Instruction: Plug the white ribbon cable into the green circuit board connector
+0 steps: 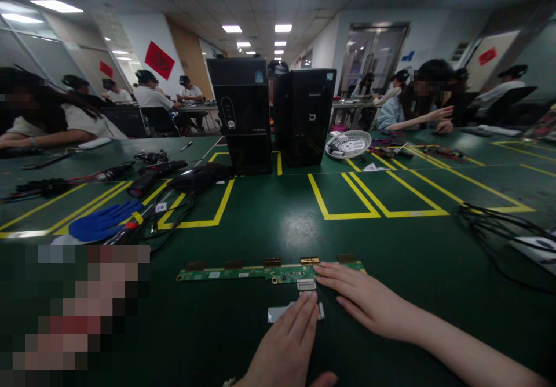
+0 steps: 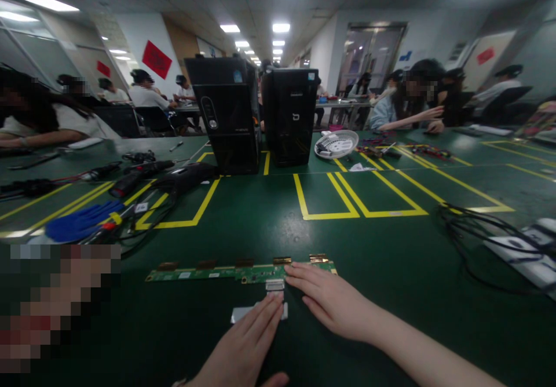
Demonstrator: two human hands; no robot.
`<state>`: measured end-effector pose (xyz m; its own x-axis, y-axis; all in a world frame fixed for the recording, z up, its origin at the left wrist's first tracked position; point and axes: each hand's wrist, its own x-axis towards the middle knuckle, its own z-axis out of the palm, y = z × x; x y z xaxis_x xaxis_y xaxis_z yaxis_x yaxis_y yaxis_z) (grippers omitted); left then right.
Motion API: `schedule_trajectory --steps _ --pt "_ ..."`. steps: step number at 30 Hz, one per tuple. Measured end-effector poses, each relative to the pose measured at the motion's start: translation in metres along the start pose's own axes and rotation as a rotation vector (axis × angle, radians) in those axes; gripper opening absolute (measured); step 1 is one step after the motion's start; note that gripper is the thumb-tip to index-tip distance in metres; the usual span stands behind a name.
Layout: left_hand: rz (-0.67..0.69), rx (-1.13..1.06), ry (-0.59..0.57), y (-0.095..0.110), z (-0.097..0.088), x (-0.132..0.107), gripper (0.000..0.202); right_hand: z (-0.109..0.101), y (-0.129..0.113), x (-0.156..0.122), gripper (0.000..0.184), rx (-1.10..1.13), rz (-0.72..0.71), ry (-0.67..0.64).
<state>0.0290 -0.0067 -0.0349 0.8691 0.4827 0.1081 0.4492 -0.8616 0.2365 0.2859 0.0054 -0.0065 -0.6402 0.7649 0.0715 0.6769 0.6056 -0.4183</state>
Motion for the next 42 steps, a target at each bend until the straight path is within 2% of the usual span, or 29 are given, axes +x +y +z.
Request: schedule_trajectory --steps 11,18,32,42 --pt "-0.007 -0.037 0.009 0.001 0.001 -0.002 0.073 -0.002 -0.002 0.001 0.046 0.022 0.003 0.011" --pt "-0.017 -0.015 -0.036 0.001 0.001 0.000 0.075 0.000 -0.001 0.001 0.047 0.006 0.002 -0.005" --pt "0.003 -0.033 -0.010 0.000 0.001 -0.002 0.079 -0.002 -0.002 0.001 0.046 0.007 0.018 -0.015" --pt "-0.039 -0.061 -0.075 0.004 -0.009 0.003 0.076 -0.001 -0.002 0.001 0.046 0.011 0.005 -0.007"
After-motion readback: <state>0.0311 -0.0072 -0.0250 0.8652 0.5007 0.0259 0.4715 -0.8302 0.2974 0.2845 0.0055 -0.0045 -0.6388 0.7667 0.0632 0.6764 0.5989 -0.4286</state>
